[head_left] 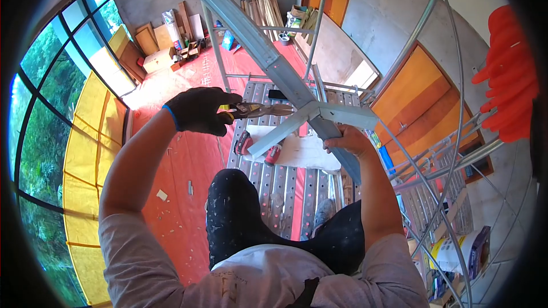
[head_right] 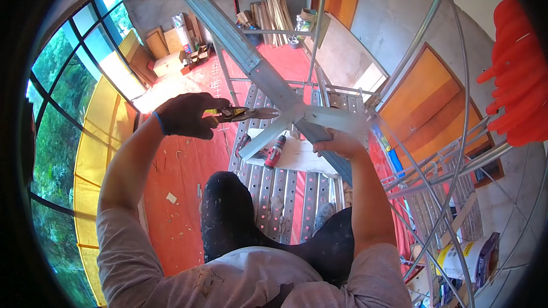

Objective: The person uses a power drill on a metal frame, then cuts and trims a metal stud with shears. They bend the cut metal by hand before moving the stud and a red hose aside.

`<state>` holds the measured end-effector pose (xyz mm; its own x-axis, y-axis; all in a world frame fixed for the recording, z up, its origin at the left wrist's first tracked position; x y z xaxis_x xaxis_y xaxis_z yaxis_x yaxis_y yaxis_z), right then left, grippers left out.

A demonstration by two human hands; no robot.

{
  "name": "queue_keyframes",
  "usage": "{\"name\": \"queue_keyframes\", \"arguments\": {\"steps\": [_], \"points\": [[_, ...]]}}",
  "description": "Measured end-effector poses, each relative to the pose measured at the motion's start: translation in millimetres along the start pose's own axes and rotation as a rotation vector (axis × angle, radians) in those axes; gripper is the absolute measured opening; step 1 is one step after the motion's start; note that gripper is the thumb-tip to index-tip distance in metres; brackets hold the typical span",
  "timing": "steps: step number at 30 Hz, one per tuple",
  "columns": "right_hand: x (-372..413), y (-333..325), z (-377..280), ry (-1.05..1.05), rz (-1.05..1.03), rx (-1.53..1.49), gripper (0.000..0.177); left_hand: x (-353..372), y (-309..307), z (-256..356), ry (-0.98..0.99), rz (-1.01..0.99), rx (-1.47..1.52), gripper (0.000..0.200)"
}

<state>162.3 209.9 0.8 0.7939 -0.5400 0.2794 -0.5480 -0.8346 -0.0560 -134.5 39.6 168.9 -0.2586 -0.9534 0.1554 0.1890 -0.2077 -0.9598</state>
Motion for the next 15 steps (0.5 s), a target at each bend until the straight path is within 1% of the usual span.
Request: {"name": "queue_keyframes", "arguments": {"steps": [1,3,4,7,10,11,14,15], "points": [[-2.4,-0.8,6.8,0.038,-0.024,0.042,0.053,2.0,2.6,-0.1,-0.010,0.001,-0.002,0.072],[-3.6,-2.7,9.1,0.059,-0.004,0.083,0.046,6.1,9.4,-2.7,-0.039,0.011,-0.002,0.073],[-3.8,-2.8,8.3,0.069,0.008,0.106,0.042,6.8,14.5,-3.1,-0.018,0.013,0.023,0.074],[-5.9,-1.3,11.3,0.072,-0.014,0.100,0.041,4.9,32.4,-7.2,0.050,0.037,0.069,0.077],[-5.5,-0.5,14.4,0.088,-0.038,0.129,0.038,2.1,48.1,-8.4,0.057,-0.057,0.430,0.076],[-4.7,-0.4,14.6,0.086,-0.035,0.127,0.039,2.2,51.3,-8.2,0.111,-0.033,0.437,0.072],[-0.8,6.5,7.9,0.088,-0.038,0.111,0.041,5.7,63.8,-4.2,0.100,-0.089,0.364,0.068],[1.1,10.0,4.5,0.095,-0.044,0.097,0.042,8.2,65.0,-1.8,0.129,-0.043,0.377,0.065]]}}
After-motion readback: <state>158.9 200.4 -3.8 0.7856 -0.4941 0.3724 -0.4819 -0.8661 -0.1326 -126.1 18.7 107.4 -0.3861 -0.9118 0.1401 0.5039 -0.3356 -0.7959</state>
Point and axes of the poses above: each hand's wrist, its own x-axis away from the middle knuckle, its own y-axis out of the palm, z = x × y, the point moved 8 cm from there along -x, towards the middle knuckle, and after that the axes turned 6 degrees about y, right-handed, at the moved point
